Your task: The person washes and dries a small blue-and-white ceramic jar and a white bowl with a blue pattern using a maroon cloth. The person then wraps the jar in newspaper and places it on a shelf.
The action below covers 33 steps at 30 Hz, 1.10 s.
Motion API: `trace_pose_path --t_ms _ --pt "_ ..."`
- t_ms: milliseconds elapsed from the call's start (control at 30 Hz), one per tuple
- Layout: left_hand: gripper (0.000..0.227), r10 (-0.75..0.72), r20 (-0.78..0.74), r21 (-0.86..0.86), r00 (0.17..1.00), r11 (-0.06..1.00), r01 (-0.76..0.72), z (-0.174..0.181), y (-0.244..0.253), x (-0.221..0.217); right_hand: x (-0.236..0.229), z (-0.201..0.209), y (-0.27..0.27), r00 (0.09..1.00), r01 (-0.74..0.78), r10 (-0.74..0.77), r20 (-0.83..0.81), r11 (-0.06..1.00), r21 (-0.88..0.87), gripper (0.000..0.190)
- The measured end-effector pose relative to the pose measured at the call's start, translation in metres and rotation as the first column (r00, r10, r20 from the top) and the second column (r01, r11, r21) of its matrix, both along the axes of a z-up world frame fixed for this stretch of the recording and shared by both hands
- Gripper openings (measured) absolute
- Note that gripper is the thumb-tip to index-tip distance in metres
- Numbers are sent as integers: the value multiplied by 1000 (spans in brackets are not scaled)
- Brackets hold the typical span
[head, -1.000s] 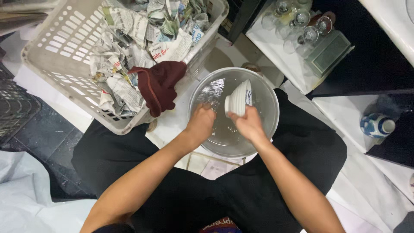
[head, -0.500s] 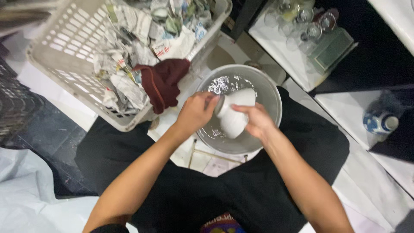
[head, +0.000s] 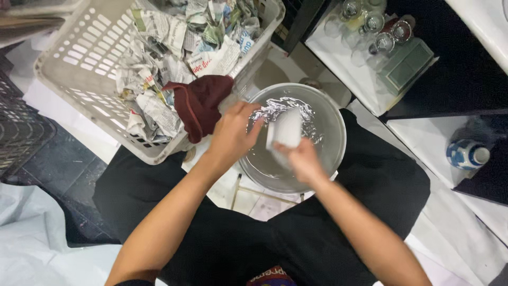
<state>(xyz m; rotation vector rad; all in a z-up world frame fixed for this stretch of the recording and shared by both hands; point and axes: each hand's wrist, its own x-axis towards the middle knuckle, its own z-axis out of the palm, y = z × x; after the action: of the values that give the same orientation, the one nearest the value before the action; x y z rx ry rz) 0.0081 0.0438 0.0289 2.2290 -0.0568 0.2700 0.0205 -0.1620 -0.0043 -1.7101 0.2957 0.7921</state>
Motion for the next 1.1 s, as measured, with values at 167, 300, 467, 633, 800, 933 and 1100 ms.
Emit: trace_pose_path --t_ms 167,300,467,633,800,933,1100 --pt "19 78 150 59 986 994 -88 17 29 9 0 -13 -7 978 -34 53 202 995 -94 22" --pt "34 387 38 313 921 871 -379 24 61 11 -1 -26 -20 980 176 -146 -137 954 242 25" --pt "75 584 -377 613 719 739 -279 23 107 17 1 -25 -23 990 -28 36 140 998 -60 21" --pt "40 498 -394 416 773 846 -333 13 117 9 6 -1 -18 1000 -6 6 -4 996 -93 24" --pt "33 445 -230 261 866 885 -385 15 120 13 7 14 -10 996 79 -77 -52 996 39 24" --pt "22 316 -256 -284 914 879 -383 18 120 23 7 13 -7 998 67 -68 16 996 59 26" --pt "28 246 -162 -703 956 651 -287 37 116 29 7 3 -12 992 40 -53 119 993 111 28"
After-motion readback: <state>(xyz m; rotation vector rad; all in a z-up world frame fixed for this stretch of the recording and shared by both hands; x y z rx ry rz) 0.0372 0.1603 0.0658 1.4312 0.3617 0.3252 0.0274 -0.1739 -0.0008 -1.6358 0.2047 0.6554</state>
